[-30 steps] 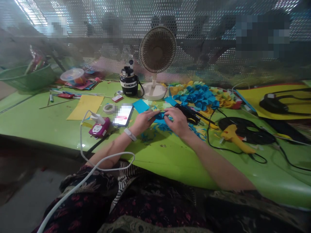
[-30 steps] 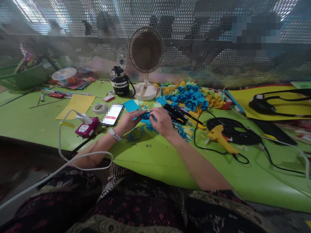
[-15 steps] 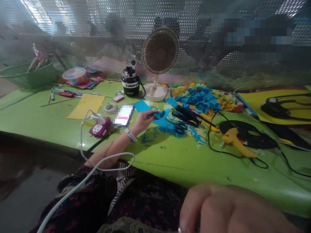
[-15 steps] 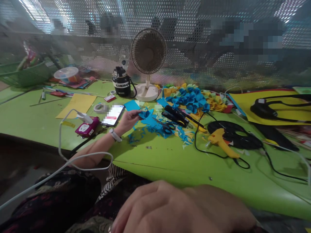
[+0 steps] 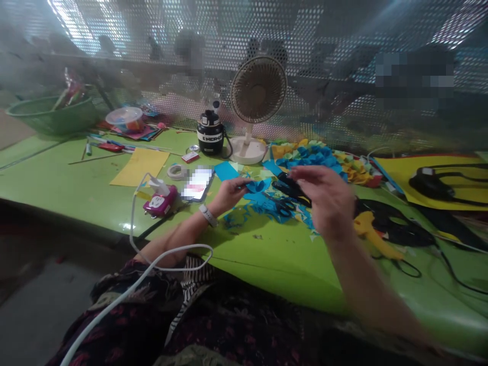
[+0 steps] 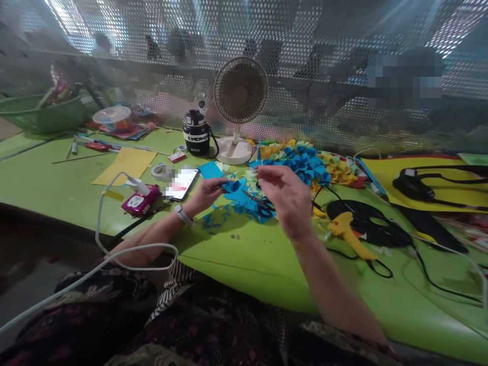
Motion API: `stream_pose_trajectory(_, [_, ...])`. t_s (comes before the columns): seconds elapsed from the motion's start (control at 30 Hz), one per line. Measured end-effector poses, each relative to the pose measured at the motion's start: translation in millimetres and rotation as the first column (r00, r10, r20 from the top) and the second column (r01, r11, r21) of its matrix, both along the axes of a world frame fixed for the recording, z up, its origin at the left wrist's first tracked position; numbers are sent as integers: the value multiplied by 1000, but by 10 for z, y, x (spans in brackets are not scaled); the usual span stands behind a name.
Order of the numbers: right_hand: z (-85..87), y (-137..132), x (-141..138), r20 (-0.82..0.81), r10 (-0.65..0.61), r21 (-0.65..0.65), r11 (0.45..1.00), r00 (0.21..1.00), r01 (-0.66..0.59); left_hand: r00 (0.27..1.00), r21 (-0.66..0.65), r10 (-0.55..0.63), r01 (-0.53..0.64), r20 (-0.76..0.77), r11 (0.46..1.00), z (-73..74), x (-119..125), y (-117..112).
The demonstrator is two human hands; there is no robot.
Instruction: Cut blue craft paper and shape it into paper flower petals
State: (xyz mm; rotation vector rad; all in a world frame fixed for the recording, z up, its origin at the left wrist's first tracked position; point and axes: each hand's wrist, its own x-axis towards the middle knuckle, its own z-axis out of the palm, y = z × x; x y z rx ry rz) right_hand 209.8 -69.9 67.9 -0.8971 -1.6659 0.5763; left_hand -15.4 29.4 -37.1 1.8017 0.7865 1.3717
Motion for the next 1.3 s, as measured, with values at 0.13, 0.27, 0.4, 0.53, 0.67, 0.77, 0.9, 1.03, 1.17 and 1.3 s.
stream_pose_trajectory(0.13, [-297,558,-34,-92,-45,-317,948,995,13,998,82,-10,15,-60,997,45,-32,-37])
stream_pose_trajectory(0.27, [-404,578,-25,-97,29,-389,919,995,-64,993,126,6,9,-117,992,69,-49,-58])
stream_pose_trajectory(0.4, [-363,488,-56,-65,48,-403,912,997,-71,990,154,8,14,-143,988,74,-48,-64])
stream_pose_trajectory(0.53, [-374,494,-73,-52,47,-407,911,998,-64,987,155,6,19,-158,988,81,-42,-75])
stream_pose_trajectory(0.67, [-386,512,-63,-44,48,-411,909,998,-62,986,156,23,3,-166,988,86,-40,-78])
stream_pose_trajectory(0.77, [-357,508,-52,-48,58,-412,908,997,-73,986,149,15,10,-168,989,95,-45,-74])
stream_pose_trajectory(0.9, [-313,503,-40,-66,62,-408,909,996,-83,983,116,-8,29,-182,993,112,-50,-76])
stream_pose_trajectory(1.03, [-318,510,-34,-30,51,-404,913,998,-59,982,111,-10,32,-189,993,114,-51,-82])
stream_pose_trajectory(1.17, [-347,517,-31,-8,41,-407,912,999,-41,981,98,-16,35,-192,995,110,-50,-85])
stream_pose_trajectory(1.3, [-357,517,-28,-23,50,-411,910,998,-55,983,96,-32,50,-183,994,103,-51,-79])
